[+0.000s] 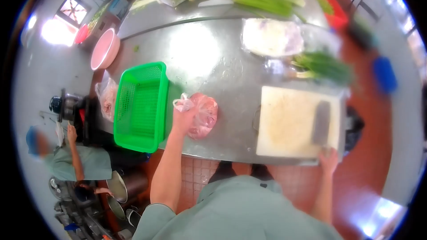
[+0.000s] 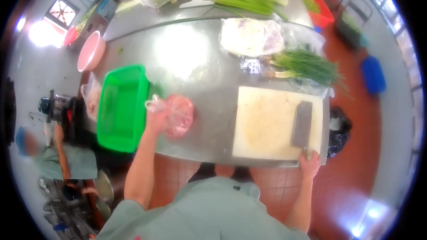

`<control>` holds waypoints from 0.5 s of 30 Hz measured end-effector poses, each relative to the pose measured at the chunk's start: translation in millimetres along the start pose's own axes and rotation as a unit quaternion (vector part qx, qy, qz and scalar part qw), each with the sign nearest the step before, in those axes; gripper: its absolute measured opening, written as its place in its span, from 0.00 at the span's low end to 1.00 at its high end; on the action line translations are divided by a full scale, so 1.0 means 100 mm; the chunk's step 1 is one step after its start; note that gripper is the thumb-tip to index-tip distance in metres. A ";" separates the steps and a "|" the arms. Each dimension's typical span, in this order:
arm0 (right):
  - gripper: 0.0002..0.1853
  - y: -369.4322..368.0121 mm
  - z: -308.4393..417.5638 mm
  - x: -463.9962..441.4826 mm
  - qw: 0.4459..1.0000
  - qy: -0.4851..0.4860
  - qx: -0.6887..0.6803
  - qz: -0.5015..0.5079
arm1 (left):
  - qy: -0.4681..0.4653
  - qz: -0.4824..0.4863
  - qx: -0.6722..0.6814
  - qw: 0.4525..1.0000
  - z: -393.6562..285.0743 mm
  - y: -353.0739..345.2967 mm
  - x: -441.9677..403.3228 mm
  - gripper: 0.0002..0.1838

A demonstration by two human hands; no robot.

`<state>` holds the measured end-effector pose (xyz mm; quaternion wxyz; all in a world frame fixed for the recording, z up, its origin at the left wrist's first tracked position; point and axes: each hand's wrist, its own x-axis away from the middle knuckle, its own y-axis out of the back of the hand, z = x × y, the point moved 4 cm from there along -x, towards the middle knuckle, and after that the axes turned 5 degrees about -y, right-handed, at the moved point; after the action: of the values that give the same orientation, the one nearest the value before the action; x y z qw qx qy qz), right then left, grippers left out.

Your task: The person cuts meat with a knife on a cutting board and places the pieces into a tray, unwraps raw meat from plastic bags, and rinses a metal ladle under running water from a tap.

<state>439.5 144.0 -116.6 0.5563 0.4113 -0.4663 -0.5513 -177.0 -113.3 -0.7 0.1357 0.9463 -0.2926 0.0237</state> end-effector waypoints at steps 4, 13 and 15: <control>0.30 0.08 0.12 -0.02 0.995 -0.004 -0.008 0.104 | -0.031 0.047 -0.017 0.998 -0.18 -0.13 0.04 0.10; 0.20 -0.43 0.36 0.31 0.859 -0.052 -0.408 0.305 | -0.020 0.159 -0.129 0.979 -0.49 -0.78 0.18 0.10; 0.19 0.27 1.26 0.91 0.785 -0.137 -0.489 0.353 | -0.043 0.164 -0.148 0.974 -0.47 -0.89 0.21 0.12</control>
<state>319.6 62.2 -55.5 0.7688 -0.1898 -0.3181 -0.5212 -108.3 -41.8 25.6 0.2554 0.8549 -0.4499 -0.0384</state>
